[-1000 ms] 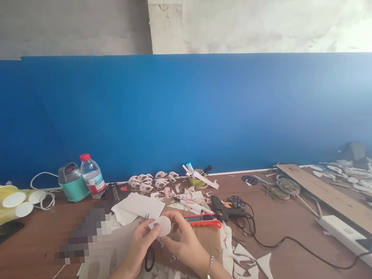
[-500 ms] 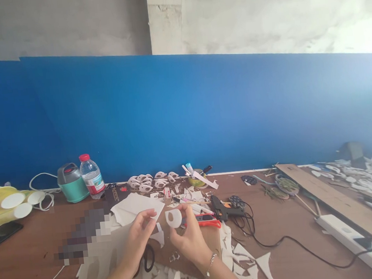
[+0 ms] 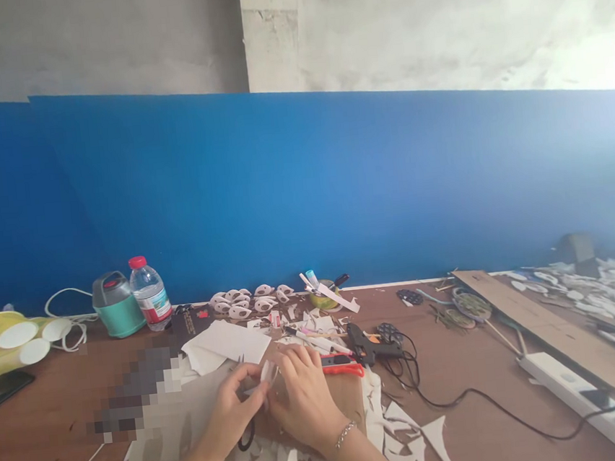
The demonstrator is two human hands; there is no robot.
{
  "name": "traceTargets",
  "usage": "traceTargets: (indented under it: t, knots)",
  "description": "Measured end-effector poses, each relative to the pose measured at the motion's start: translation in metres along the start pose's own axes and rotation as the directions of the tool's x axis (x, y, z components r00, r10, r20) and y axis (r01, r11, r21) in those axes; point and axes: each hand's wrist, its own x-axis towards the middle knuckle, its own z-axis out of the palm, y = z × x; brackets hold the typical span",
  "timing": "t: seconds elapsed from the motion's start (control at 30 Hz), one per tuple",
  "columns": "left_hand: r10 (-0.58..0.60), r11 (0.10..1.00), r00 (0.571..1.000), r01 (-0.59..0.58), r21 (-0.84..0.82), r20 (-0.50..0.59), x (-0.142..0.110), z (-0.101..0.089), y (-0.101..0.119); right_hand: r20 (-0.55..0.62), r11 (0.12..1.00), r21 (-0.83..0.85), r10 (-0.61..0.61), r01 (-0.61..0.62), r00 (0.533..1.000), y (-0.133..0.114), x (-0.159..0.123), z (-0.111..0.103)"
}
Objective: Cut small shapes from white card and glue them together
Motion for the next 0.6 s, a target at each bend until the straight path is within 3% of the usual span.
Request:
traceTargets:
  t: [0.1,0.2,0.27,0.43,0.6]
  knots:
    - [-0.053,0.999,0.997,0.053,-0.011,-0.063,0.004,-0.001,-0.007,-0.005,0.997,-0.033,0.069,-0.069,0.998,0.014,0.004,-0.011]
    - [-0.111,0.993,0.991,0.108,-0.039,-0.081,0.007,-0.002,-0.014,-0.06,0.963,-0.155,0.215,-0.222,0.975,0.039,0.016,-0.022]
    - [-0.153,0.985,0.986,0.146,-0.089,-0.069,0.008,-0.002,-0.017,0.008,0.905,-0.292,0.326,-0.31,0.945,0.055,0.028,-0.024]
    - [-0.203,0.96,0.976,0.181,-0.212,-0.084,0.008,-0.001,-0.019,0.173,0.871,-0.399,0.378,-0.286,0.91,0.074,0.059,-0.002]
    - [-0.209,0.949,0.97,0.171,-0.266,-0.124,0.008,-0.004,-0.02,0.191,0.885,-0.351,0.388,-0.307,0.902,0.072,0.077,0.018]
